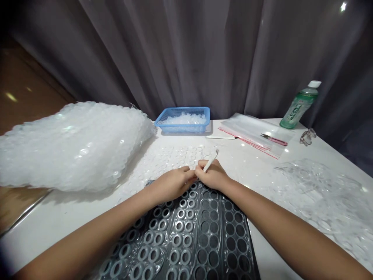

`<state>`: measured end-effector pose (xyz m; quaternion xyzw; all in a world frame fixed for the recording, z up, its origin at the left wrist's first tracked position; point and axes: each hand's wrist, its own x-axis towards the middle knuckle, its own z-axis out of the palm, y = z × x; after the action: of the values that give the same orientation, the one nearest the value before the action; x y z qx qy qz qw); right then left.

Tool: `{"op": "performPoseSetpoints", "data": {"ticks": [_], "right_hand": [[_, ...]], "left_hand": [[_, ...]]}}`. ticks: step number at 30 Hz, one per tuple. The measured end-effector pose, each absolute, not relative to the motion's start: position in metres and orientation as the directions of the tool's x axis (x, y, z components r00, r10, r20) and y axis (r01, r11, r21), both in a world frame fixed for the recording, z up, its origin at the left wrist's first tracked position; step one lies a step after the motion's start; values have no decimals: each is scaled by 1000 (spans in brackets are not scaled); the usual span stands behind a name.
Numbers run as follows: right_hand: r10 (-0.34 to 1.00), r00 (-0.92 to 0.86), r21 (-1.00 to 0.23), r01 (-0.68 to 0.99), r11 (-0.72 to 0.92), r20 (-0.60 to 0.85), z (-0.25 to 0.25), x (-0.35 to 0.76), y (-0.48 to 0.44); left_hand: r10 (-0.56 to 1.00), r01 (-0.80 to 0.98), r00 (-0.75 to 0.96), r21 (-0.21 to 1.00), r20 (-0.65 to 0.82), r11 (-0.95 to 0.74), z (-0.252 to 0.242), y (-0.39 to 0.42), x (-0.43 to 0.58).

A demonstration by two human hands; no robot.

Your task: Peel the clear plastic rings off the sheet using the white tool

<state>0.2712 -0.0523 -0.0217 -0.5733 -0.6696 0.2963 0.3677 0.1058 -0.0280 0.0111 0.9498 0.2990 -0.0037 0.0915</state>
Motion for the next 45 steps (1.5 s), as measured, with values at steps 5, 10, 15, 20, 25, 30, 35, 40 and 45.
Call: {"op": "performPoseSetpoints", "data": {"ticks": [5,10,15,20,25,30,35,40,45], "right_hand": [[977,-136,-782,586,211,162,-19,272,-53],[975,-142,-751,622,223,172,-20,272,-53],[978,-101,-769,604,207,184,-14,274,-50],[975,-36,-829,520,204,217,24,287,-47],[994,-87,-877,468,106,73,23,284,-68],[998,-26,-869,490,68,64,-7,271,-88],[996,-5,-852,518,82,93,-14,267,-88],[997,-5,-852,519,69,78,-12,266,-87],[997,-42,-824,562,76,63,-11,266,-88]], "left_hand": [[603,611,792,142,-98,-779,11,-34,110],[728,623,685,498,25,-603,14,-21,106],[884,514,462,788,79,-339,23,-9,96],[702,539,708,581,80,-610,24,-19,95],[538,460,842,471,37,-753,24,-24,94],[452,445,889,376,-76,-813,22,-29,93],[479,500,866,268,-144,-824,21,-33,97],[481,505,863,227,-157,-833,22,-34,98],[486,498,867,195,-110,-845,16,-37,99]]}}
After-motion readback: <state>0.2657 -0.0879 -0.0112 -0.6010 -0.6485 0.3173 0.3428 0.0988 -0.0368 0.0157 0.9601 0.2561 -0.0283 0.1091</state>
